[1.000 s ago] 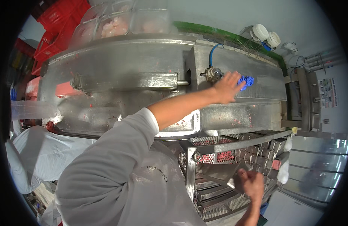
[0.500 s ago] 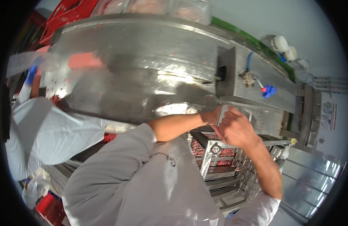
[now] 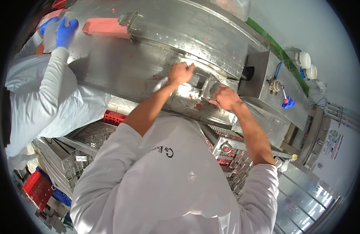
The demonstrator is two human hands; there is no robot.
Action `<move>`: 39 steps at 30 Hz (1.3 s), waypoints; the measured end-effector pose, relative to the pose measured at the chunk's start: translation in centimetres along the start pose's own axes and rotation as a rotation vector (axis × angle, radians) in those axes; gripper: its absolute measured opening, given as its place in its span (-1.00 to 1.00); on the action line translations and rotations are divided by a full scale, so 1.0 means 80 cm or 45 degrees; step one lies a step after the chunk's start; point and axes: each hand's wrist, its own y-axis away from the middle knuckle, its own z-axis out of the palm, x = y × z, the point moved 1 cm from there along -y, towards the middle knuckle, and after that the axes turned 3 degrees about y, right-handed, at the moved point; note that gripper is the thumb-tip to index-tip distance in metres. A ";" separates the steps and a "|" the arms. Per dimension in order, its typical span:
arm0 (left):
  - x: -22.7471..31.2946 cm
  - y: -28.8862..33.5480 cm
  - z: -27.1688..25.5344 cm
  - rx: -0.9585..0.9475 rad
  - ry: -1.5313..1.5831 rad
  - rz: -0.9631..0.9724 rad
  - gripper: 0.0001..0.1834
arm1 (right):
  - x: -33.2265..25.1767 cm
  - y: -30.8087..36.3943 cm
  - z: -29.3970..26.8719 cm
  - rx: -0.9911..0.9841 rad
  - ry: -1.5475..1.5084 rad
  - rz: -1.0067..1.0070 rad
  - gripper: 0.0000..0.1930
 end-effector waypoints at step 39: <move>-0.160 0.116 0.056 -0.068 0.917 -0.205 -0.53 | -0.164 -0.144 0.121 0.910 -2.103 0.594 -0.69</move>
